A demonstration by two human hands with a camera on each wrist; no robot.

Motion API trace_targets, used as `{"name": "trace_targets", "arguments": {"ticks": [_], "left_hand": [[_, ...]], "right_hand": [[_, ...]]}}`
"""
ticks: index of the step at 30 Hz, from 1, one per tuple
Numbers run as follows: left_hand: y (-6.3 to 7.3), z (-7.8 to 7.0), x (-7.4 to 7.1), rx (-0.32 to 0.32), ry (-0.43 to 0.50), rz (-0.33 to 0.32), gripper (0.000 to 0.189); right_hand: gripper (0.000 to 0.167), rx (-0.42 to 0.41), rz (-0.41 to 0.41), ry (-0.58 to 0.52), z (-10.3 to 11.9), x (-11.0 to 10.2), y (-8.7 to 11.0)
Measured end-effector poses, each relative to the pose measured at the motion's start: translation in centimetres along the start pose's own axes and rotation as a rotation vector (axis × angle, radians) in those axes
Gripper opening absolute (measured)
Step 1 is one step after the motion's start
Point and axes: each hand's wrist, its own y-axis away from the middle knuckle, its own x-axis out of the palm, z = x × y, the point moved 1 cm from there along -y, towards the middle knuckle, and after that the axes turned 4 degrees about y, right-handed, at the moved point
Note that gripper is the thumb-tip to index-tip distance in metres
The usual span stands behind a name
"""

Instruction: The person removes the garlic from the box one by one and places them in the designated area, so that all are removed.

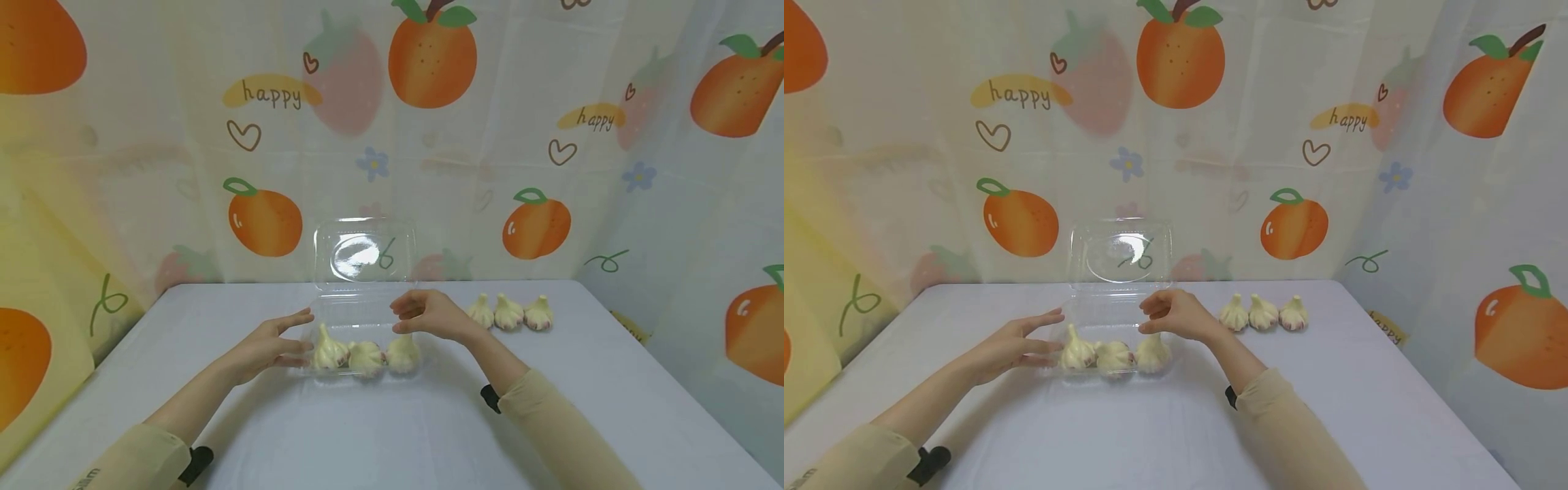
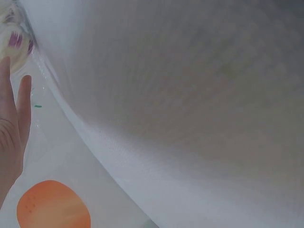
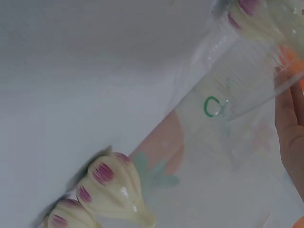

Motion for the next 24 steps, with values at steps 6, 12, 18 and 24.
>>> {"name": "trace_targets", "arguments": {"ticks": [6, 12, 18, 24], "left_hand": [[-0.08, 0.12, -0.02, -0.006, -0.004, -0.004, 0.074], [-0.21, 0.15, -0.01, -0.006, -0.002, -0.004, 0.074], [-0.19, 0.05, 0.0, -0.01, 0.0, -0.006, 0.074], [-0.16, 0.0, 0.04, -0.019, -0.009, -0.014, 0.073]], "right_hand": [[0.045, 0.004, 0.048, 0.016, -0.66, 0.3, -0.18], [0.046, 0.004, 0.087, 0.027, -0.82, 0.27, -0.13], [0.038, -0.012, 0.114, 0.083, -0.7, 0.29, -0.26], [0.042, -0.046, 0.172, 0.155, -0.38, 0.61, -0.29]]}}
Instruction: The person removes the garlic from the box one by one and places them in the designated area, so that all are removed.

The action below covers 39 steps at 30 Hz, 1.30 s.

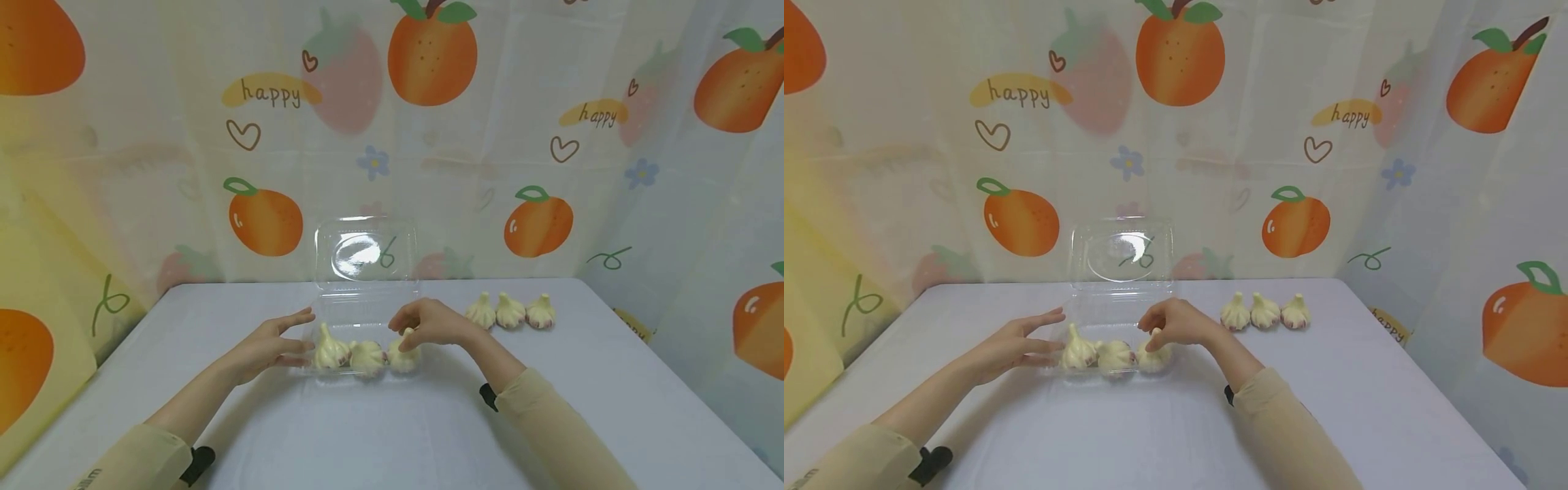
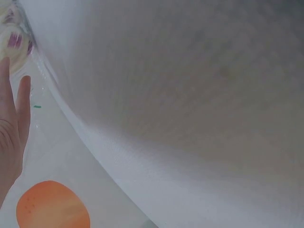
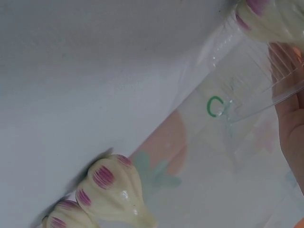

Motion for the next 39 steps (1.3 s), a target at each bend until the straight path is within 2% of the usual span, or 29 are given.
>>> {"name": "trace_targets", "arguments": {"ticks": [9, 17, 27, 39], "left_hand": [[0.03, 0.07, 0.07, 0.003, -0.003, 0.0, 0.073], [0.13, -0.04, 0.18, -0.004, -0.004, -0.004, 0.074], [0.01, 0.18, 0.09, 0.0, -0.011, 0.002, 0.075], [-0.02, 0.1, -0.06, 0.001, -0.012, 0.001, 0.074]], "right_hand": [[0.044, -0.035, 0.041, 0.065, 0.38, 0.3, 0.01], [0.039, -0.022, 0.0, 0.041, -0.02, 0.21, 0.28], [0.023, 0.007, -0.061, 0.072, -0.27, 0.17, 0.35], [0.021, 0.014, -0.088, 0.082, -0.1, -0.11, 0.54]]}}
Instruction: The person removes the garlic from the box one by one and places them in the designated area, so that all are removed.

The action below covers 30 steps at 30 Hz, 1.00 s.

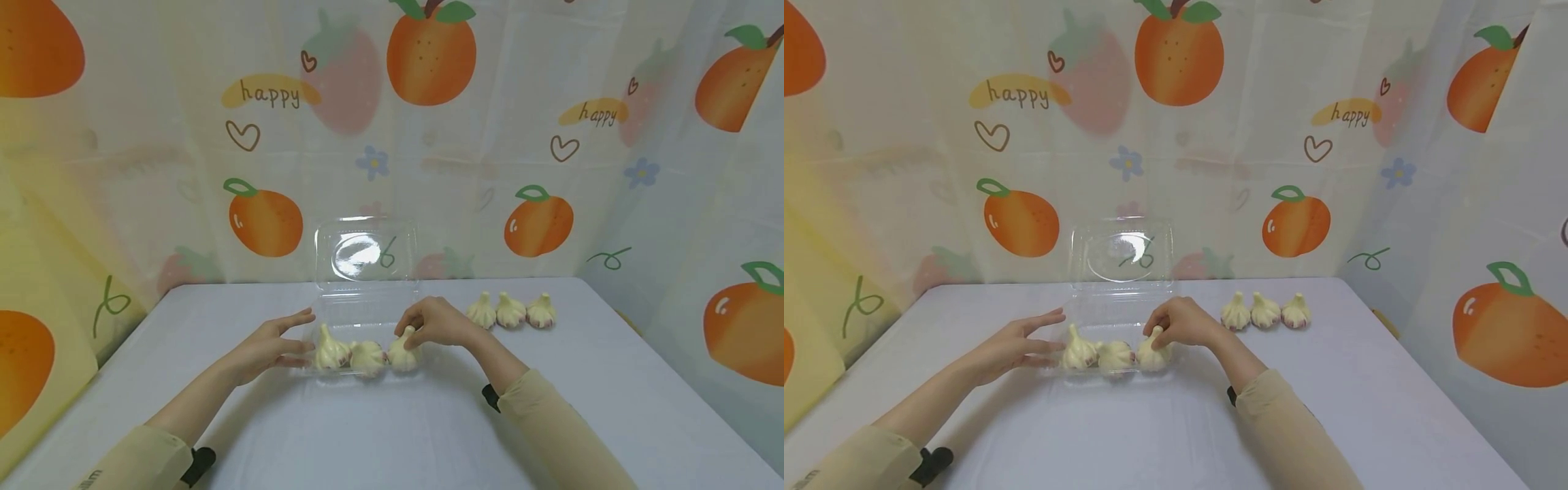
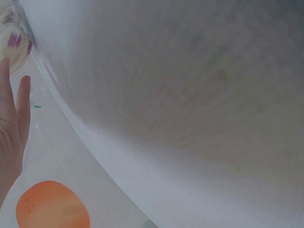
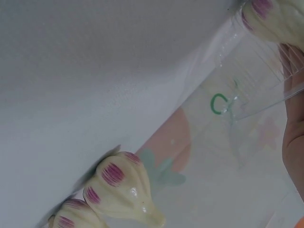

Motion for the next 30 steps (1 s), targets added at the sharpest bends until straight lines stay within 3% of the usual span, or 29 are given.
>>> {"name": "trace_targets", "arguments": {"ticks": [20, 30], "left_hand": [[0.1, -0.3, 0.1, -0.005, -0.004, 0.002, 0.074], [0.1, -0.2, 0.2, -0.002, -0.001, 0.001, 0.074]], "right_hand": [[0.018, 0.018, -0.11, -0.055, -0.8, -0.5, -0.1], [0.017, 0.051, -0.199, -0.163, -1.0, -1.7, 0.4]]}}
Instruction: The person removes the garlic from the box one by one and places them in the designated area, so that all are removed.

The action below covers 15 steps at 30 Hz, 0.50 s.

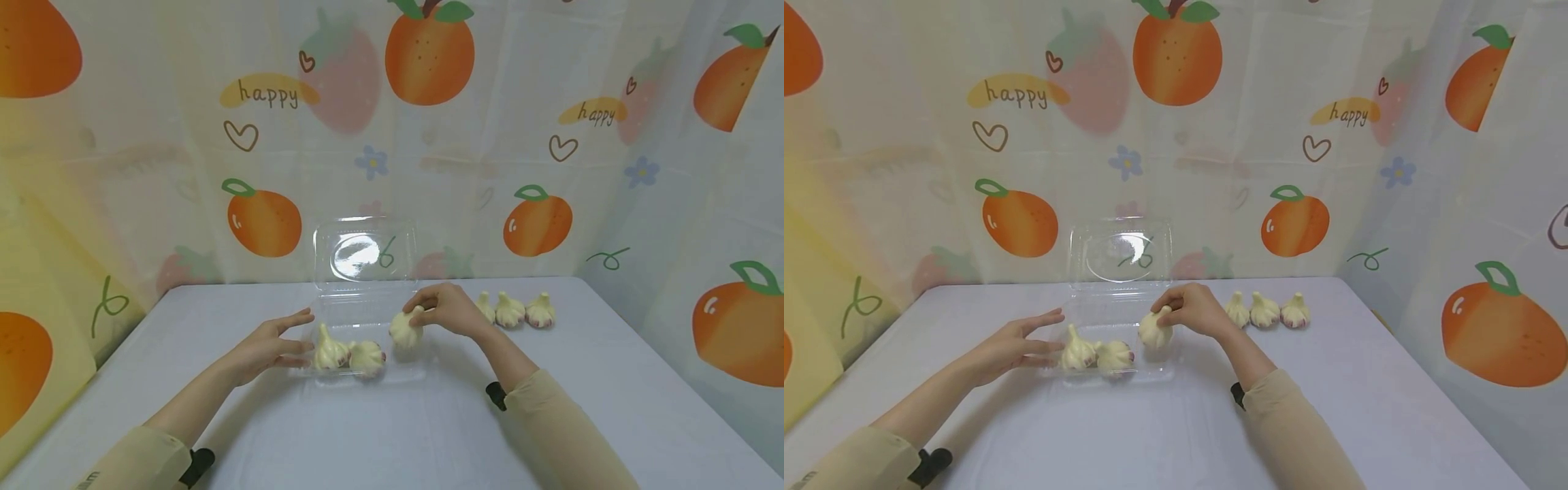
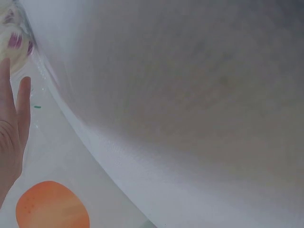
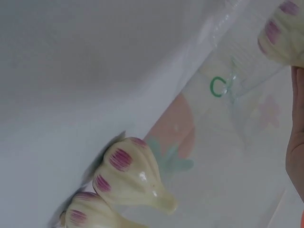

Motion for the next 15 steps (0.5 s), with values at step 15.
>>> {"name": "trace_targets", "arguments": {"ticks": [15], "left_hand": [[-0.1, 0.2, 0.0, 0.005, -0.001, 0.003, 0.074]], "right_hand": [[0.021, 0.027, -0.072, -0.086, -0.4, -2.2, 0.5]]}}
